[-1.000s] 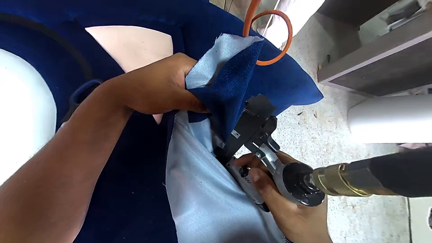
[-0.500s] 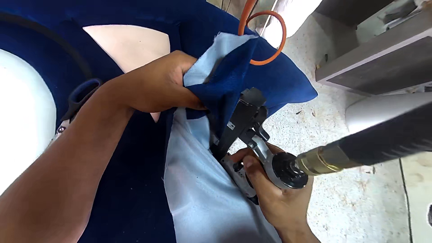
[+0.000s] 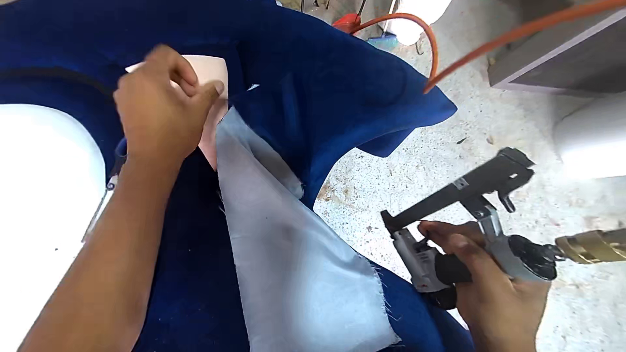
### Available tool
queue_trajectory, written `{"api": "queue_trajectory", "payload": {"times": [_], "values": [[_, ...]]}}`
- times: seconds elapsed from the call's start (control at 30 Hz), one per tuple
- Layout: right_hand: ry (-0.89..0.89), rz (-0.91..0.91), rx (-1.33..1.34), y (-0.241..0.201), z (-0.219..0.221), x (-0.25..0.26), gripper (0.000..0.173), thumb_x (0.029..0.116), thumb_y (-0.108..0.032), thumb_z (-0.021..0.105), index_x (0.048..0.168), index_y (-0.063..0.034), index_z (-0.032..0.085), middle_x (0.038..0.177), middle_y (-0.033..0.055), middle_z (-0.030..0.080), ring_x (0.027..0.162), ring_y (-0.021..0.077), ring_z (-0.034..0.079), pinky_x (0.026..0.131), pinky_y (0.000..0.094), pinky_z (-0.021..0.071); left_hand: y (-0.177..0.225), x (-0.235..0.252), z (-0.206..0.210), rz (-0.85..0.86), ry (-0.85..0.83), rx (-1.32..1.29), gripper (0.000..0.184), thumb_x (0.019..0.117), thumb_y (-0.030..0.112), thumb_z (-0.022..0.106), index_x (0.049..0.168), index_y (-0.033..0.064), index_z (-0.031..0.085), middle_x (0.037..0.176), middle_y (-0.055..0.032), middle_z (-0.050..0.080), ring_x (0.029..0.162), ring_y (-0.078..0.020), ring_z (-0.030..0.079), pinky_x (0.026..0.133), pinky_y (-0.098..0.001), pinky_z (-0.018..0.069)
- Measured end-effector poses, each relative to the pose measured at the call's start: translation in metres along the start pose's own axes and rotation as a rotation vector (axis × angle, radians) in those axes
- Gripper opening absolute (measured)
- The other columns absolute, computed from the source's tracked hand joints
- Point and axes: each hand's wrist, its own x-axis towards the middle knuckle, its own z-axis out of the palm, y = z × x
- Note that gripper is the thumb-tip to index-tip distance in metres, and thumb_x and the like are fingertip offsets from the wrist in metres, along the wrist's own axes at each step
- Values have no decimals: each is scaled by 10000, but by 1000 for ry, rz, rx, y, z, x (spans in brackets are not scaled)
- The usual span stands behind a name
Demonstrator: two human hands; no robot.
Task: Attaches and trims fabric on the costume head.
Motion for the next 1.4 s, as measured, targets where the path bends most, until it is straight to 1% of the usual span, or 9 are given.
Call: {"api": "queue_trajectory", "payload": {"times": [0.1, 0.23, 0.53, 0.67, 0.8, 1.0, 1.13, 1.27, 1.4], "values": [[76, 44, 3, 14, -33, -11, 156, 921, -151, 690, 989, -20, 639, 915, 215, 729, 859, 406, 731, 818, 551, 623, 47, -31, 6, 228, -134, 69, 548, 929, 522, 703, 1169, 31, 655, 1106, -210, 645, 984, -365, 637, 863, -610, 520], [128, 42, 49, 23, -48, -11, 112, 938, -126, 644, 973, -21, 627, 877, 186, 724, 833, 379, 733, 817, 535, 623, 75, -35, 67, 504, -447, 182, 278, 905, 431, 761, 1017, 179, 726, 1015, -33, 668, 1048, -267, 614, 924, -523, 511], [185, 123, 74, 47, -54, -16, 151, 906, -120, 686, 998, -16, 628, 905, 160, 742, 829, 333, 744, 794, 497, 636, 142, -5, 123, 1049, -447, 248, 182, 999, 307, 651, 1052, 148, 722, 1076, -55, 671, 1059, -263, 634, 909, -459, 518], [159, 171, -22, 49, -57, -16, 155, 895, -138, 708, 989, -25, 658, 915, 130, 759, 829, 284, 750, 788, 455, 638, 154, -37, 71, 710, -116, 118, 242, 1027, 322, 616, 1002, 110, 730, 981, -51, 664, 923, -182, 643, 822, -378, 553], [162, 238, -59, 49, -53, -13, 162, 869, -168, 741, 976, -63, 678, 902, 94, 764, 793, 233, 744, 723, 405, 630, 129, -99, 56, 220, -407, 328, 280, 1022, 306, 574, 1218, 193, 739, 977, -70, 738, 842, -285, 712, 719, -593, 577], [96, 290, -141, 48, -47, -15, 172, 876, -237, 751, 968, -97, 710, 876, 59, 763, 753, 198, 735, 685, 377, 625, 155, -151, 107, 264, -605, 543, 338, 1010, 279, 536, 1272, 127, 686, 902, -119, 721, 746, -339, 703, 597, -554, 559], [98, 294, -131, 50, -52, -13, 173, 875, -238, 747, 965, -97, 702, 876, 60, 762, 742, 193, 729, 673, 366, 618, 152, -173, 97, 257, -509, 434, 380, 1044, 307, 515, 1380, 197, 656, 949, -49, 744, 775, -257, 710, 645, -498, 585], [101, 316, -132, 51, -55, -15, 173, 863, -234, 755, 962, -102, 702, 868, 51, 754, 749, 181, 724, 680, 356, 614, 127, -163, 74, 120, -383, 355, 447, 1017, 272, 532, 1460, 220, 573, 680, -19, 631, 552, -228, 600, 502, -495, 510], [72, 320, -148, 50, -53, -15, 151, 865, -247, 748, 935, -117, 717, 849, 33, 754, 723, 159, 719, 647, 334, 609, 128, -156, 74, 47, -460, 339, 461, 1006, 248, 521, 1464, 235, 564, 649, 10, 608, 547, -197, 583, 503, -475, 499]]}}
